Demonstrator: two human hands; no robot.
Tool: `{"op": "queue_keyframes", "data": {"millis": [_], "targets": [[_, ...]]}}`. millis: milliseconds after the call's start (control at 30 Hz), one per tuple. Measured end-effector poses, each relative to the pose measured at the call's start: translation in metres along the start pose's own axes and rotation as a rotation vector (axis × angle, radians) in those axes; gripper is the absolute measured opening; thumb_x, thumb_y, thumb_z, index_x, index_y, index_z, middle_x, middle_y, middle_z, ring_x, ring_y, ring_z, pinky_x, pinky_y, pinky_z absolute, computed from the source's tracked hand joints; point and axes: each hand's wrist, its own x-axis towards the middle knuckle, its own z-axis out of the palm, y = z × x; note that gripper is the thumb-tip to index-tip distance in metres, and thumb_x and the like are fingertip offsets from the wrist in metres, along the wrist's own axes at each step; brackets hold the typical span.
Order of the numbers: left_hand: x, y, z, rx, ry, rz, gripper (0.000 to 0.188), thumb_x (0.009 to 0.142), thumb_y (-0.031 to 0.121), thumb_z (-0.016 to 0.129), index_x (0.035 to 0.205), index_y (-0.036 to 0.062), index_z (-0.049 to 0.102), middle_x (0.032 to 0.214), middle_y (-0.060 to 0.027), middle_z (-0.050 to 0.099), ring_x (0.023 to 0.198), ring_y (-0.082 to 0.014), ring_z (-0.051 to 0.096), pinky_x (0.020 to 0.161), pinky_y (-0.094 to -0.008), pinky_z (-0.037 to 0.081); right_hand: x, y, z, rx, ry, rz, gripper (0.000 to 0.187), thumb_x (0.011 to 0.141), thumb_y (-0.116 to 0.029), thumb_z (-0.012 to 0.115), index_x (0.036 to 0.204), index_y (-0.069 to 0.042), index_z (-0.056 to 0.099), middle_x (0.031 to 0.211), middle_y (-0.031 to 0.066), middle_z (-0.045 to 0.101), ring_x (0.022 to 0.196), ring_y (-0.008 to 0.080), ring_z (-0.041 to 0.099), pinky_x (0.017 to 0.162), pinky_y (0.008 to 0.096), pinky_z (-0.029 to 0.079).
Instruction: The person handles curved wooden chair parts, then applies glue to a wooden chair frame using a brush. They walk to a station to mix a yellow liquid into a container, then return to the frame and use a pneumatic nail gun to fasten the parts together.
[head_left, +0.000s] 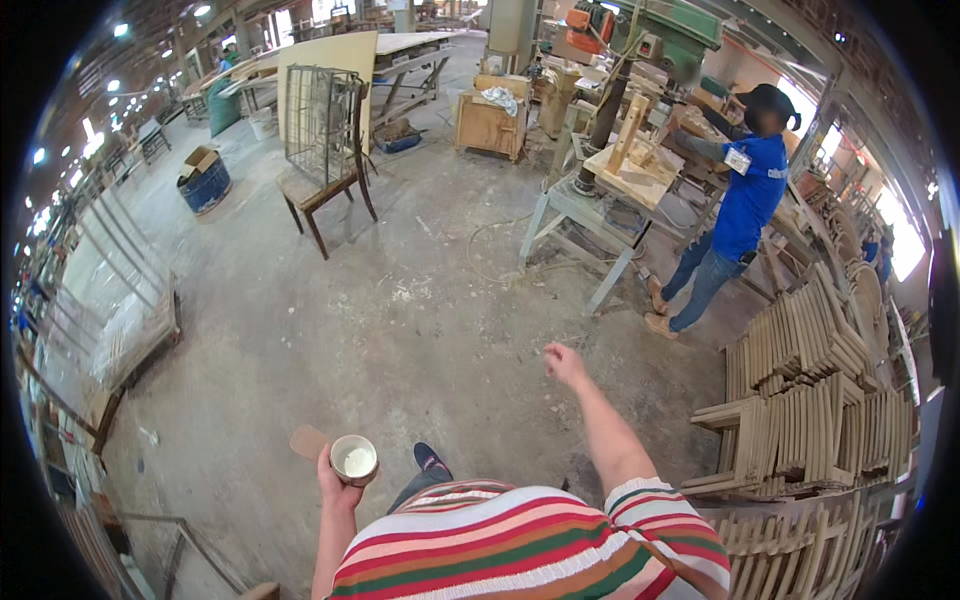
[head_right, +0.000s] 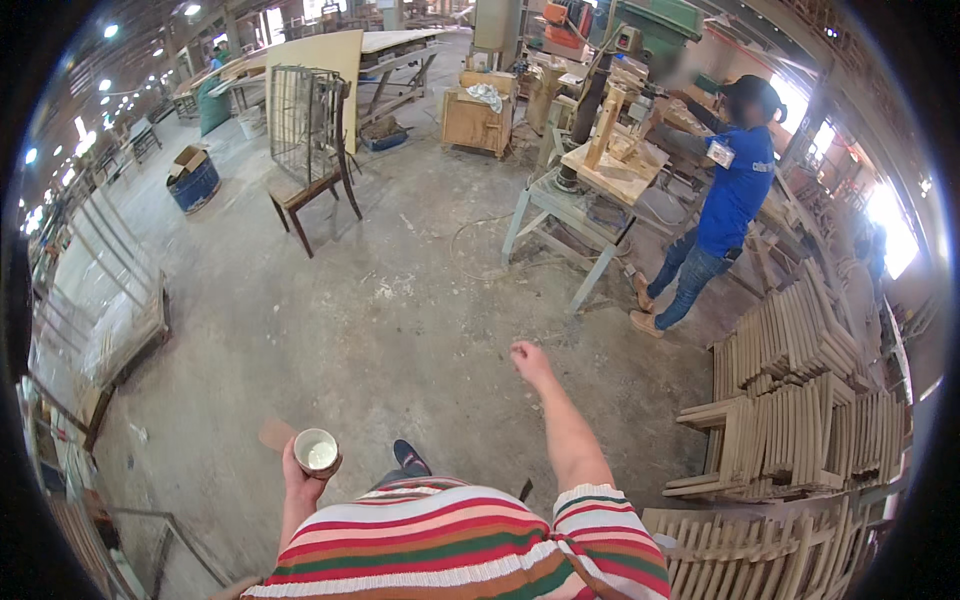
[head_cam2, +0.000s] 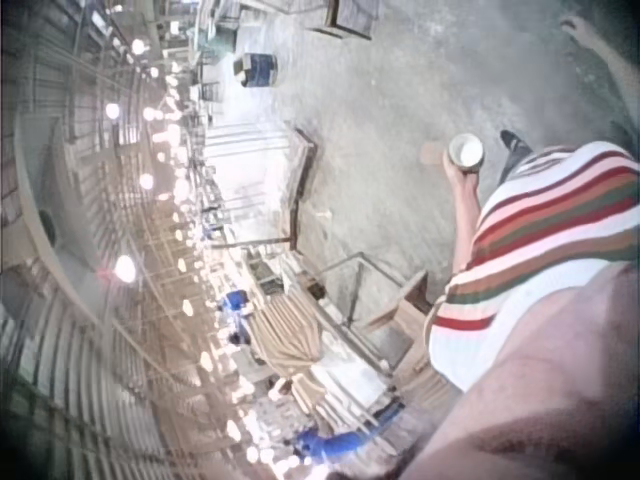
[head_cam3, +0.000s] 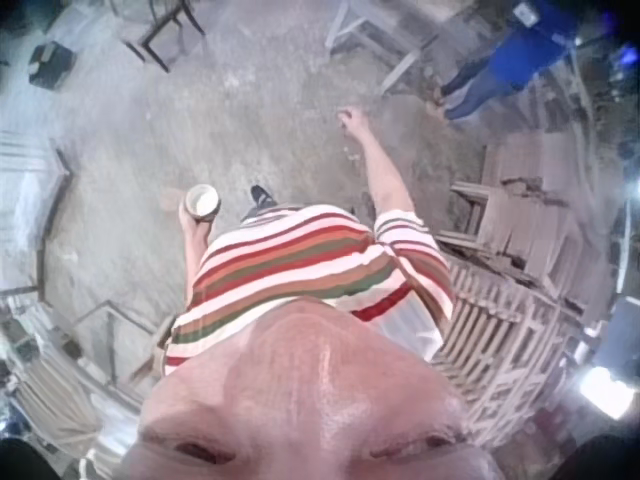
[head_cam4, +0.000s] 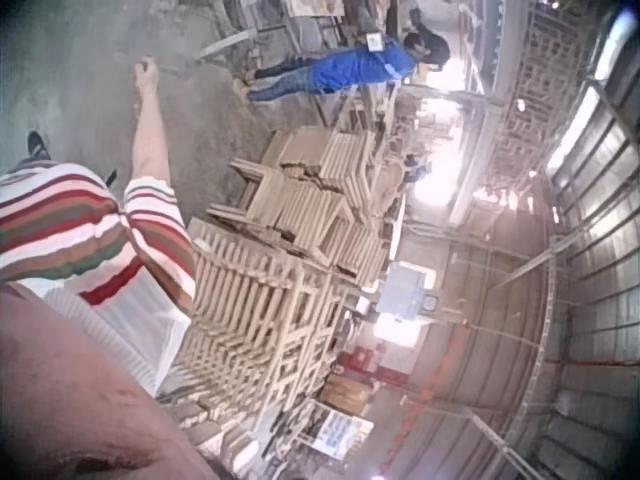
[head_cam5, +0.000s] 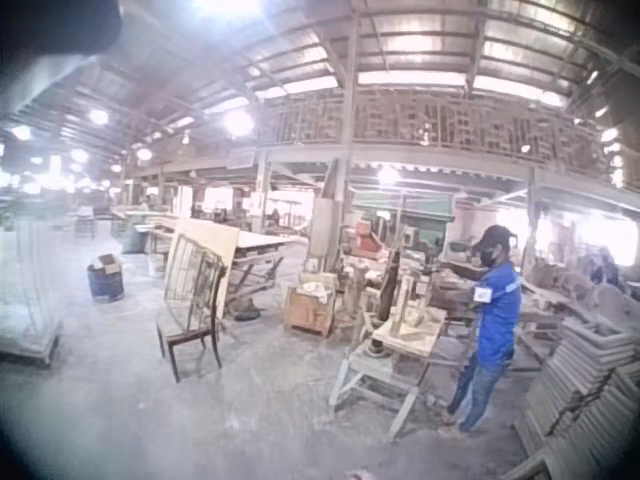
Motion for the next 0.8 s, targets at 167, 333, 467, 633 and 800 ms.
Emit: {"op": "queue_keyframes", "data": {"millis": [167, 333, 467, 633, 800], "targets": [[0.147, 0.072, 0.121, 0.12, -0.016, -0.043, 0.042, 0.091, 0.043, 0.037, 0.111, 0.0115, 0.055, 0.107, -0.0101, 0.06, 0.1, -0.0291, 0.058, 0.084, -0.0522, 0.047, -0.007, 0.074, 0.049, -0.317, -0.419, 0.497, 0.025, 0.078, -0.022, 0.056, 0.094, -0.003, 0.063, 0.102, 0.017, 0.062, 0.093, 0.0295, 0.06, 0.078, 0.0397, 0.047], [0.294, 0.104, 0.254, 0.318, -0.194, -0.118, 0.042, 0.093, 0.039, 0.038, 0.114, 0.0065, 0.054, 0.107, -0.0079, 0.061, 0.099, -0.0228, 0.059, 0.086, -0.0403, 0.047, -0.042, 0.114, 0.057, -0.336, -0.439, 0.767, 0.02, 0.08, -0.024, 0.056, 0.084, -0.005, 0.063, 0.086, 0.0178, 0.062, 0.078, 0.0311, 0.06, 0.065, 0.0385, 0.046], [0.406, 0.095, 0.345, 0.29, -0.199, -0.165, 0.039, 0.093, 0.037, 0.038, 0.112, 0.0062, 0.054, 0.107, -0.0076, 0.061, 0.098, -0.0219, 0.059, 0.083, -0.0391, 0.049, 0.061, 0.111, 0.038, -0.293, -0.433, 0.964, 0.023, 0.081, -0.024, 0.054, 0.088, -0.004, 0.063, 0.089, 0.0189, 0.062, 0.083, 0.0327, 0.059, 0.07, 0.0397, 0.047], [0.512, 0.1, 0.444, 0.207, -0.167, -0.245, 0.039, 0.093, 0.037, 0.039, 0.112, 0.0061, 0.055, 0.104, -0.0086, 0.062, 0.095, -0.0221, 0.06, 0.082, -0.0387, 0.049, 0.324, 0.087, 0.001, -0.427, -0.432, 0.593, 0.026, 0.083, -0.025, 0.052, 0.092, -0.004, 0.063, 0.093, 0.0202, 0.062, 0.088, 0.0348, 0.059, 0.076, 0.0413, 0.047], [0.612, 0.128, 0.522, 0.21, -0.216, -0.181, 0.039, 0.093, 0.037, 0.04, 0.11, 0.0052, 0.055, 0.103, -0.0094, 0.062, 0.094, -0.0223, 0.061, 0.082, -0.0367, 0.05, 0.664, -0.009, -0.038, -0.362, -0.053, 0.019, 0.03, 0.083, -0.02, 0.053, 0.105, -0.001, 0.061, 0.092, 0.0181, 0.065, 0.081, 0.0273, 0.063, 0.071, 0.0353, 0.049]]}}
